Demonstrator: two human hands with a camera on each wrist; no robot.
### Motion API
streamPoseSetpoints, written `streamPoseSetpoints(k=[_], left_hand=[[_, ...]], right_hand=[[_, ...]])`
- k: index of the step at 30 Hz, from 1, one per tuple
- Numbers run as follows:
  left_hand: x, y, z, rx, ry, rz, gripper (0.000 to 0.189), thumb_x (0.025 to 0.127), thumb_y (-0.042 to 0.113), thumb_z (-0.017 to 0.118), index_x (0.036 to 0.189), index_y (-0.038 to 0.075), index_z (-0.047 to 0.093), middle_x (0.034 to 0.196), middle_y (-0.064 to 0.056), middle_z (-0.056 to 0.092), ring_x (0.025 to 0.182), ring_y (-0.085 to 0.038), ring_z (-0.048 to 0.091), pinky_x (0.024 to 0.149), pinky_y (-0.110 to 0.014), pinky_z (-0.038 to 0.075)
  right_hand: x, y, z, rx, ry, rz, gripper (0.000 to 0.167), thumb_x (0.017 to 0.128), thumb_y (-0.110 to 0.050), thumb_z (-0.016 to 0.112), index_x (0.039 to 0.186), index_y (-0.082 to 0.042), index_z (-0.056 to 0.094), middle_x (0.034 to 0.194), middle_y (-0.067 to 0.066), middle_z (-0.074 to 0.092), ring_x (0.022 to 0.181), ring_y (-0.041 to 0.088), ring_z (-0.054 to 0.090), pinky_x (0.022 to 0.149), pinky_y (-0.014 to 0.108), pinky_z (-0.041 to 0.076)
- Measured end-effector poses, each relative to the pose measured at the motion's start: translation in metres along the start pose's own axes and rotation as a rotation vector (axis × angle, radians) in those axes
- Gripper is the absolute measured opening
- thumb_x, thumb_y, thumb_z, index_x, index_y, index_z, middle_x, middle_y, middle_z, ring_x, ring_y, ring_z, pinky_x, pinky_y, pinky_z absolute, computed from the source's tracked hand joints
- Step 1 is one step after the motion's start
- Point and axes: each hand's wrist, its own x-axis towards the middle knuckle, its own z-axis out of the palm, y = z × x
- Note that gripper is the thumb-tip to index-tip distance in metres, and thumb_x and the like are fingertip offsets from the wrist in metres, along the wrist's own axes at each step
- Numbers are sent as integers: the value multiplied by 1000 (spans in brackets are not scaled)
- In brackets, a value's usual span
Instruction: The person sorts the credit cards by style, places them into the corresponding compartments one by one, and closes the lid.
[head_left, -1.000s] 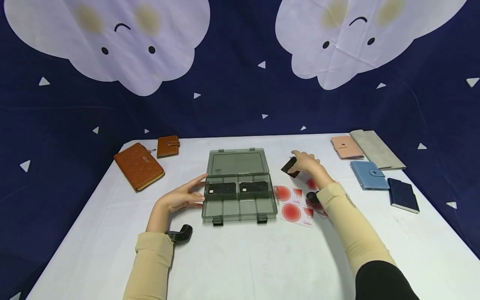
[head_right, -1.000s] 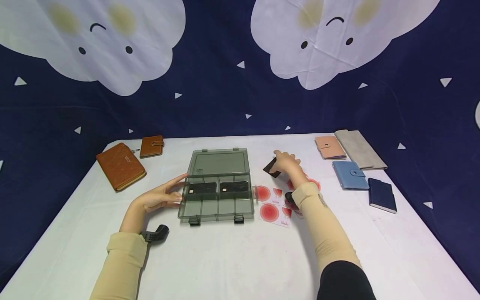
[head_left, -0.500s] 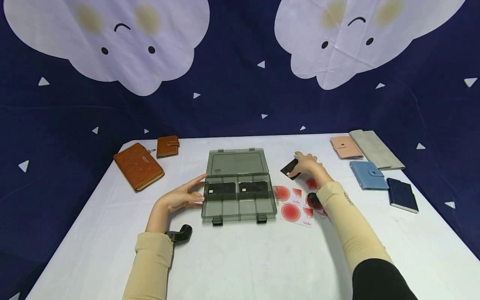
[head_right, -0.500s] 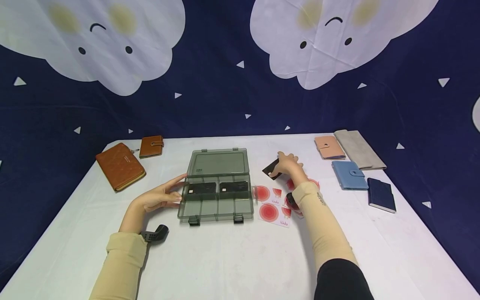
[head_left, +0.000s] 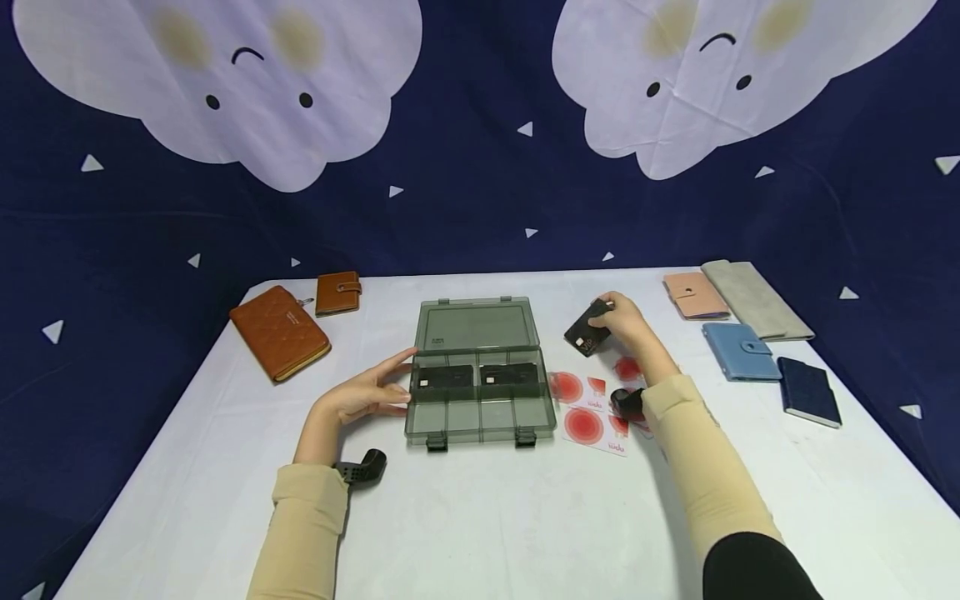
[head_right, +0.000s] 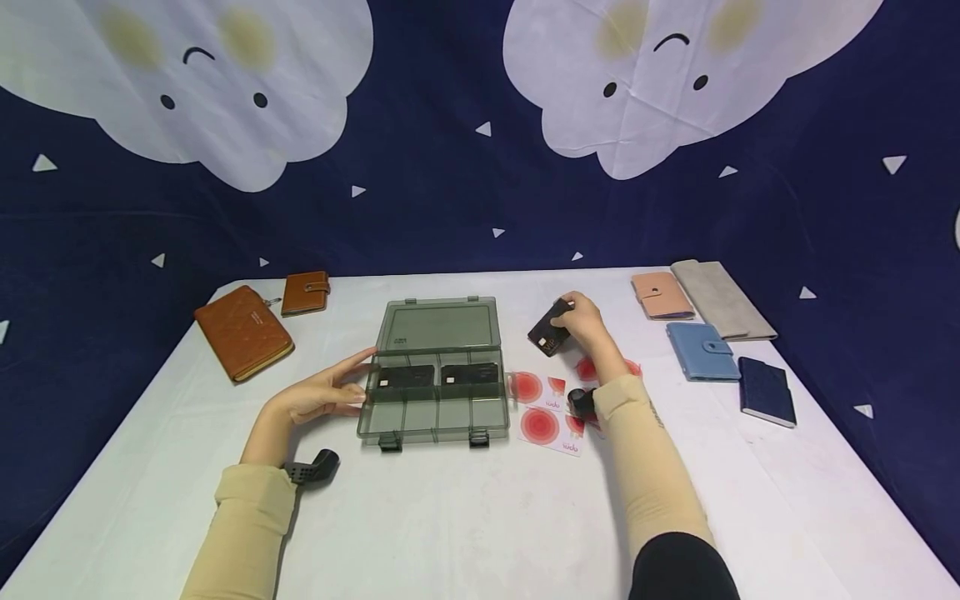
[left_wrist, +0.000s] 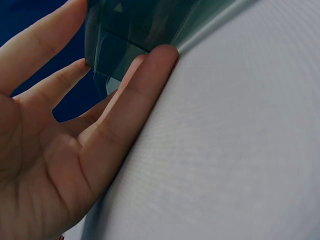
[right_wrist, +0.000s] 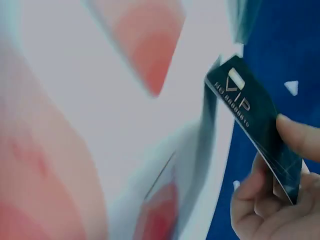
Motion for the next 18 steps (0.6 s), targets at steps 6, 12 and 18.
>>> streamPoseSetpoints(k=[6, 12, 18], left_hand=[[0, 1, 1, -6, 4, -4, 88, 86, 0, 61, 150, 19, 4, 151, -22, -3, 82, -11, 57, 93, -45, 45], [0, 1, 1, -12, 4, -5, 87, 86, -1, 60, 150, 20, 4, 151, -22, -4, 81, -11, 57, 93, -45, 46], [0, 0, 0, -16, 6, -1, 87, 86, -1, 60, 150, 19, 4, 151, -22, -4, 82, -11, 57, 93, -46, 45]], right_hand=[[-20, -17, 4, 157, 38, -36, 46, 87, -1, 54, 131, 3, 40, 121, 30, 49, 91, 22, 54, 78, 25, 43], [-43, -37, 18, 336, 39, -125, 33, 89, -6, 56, 119, 6, 50, 93, 5, 60, 70, 6, 56, 66, 19, 45], [-56, -49, 36, 381, -8, -182, 22, 88, -7, 59, 105, 7, 55, 77, -15, 60, 74, 5, 53, 70, 26, 40]])
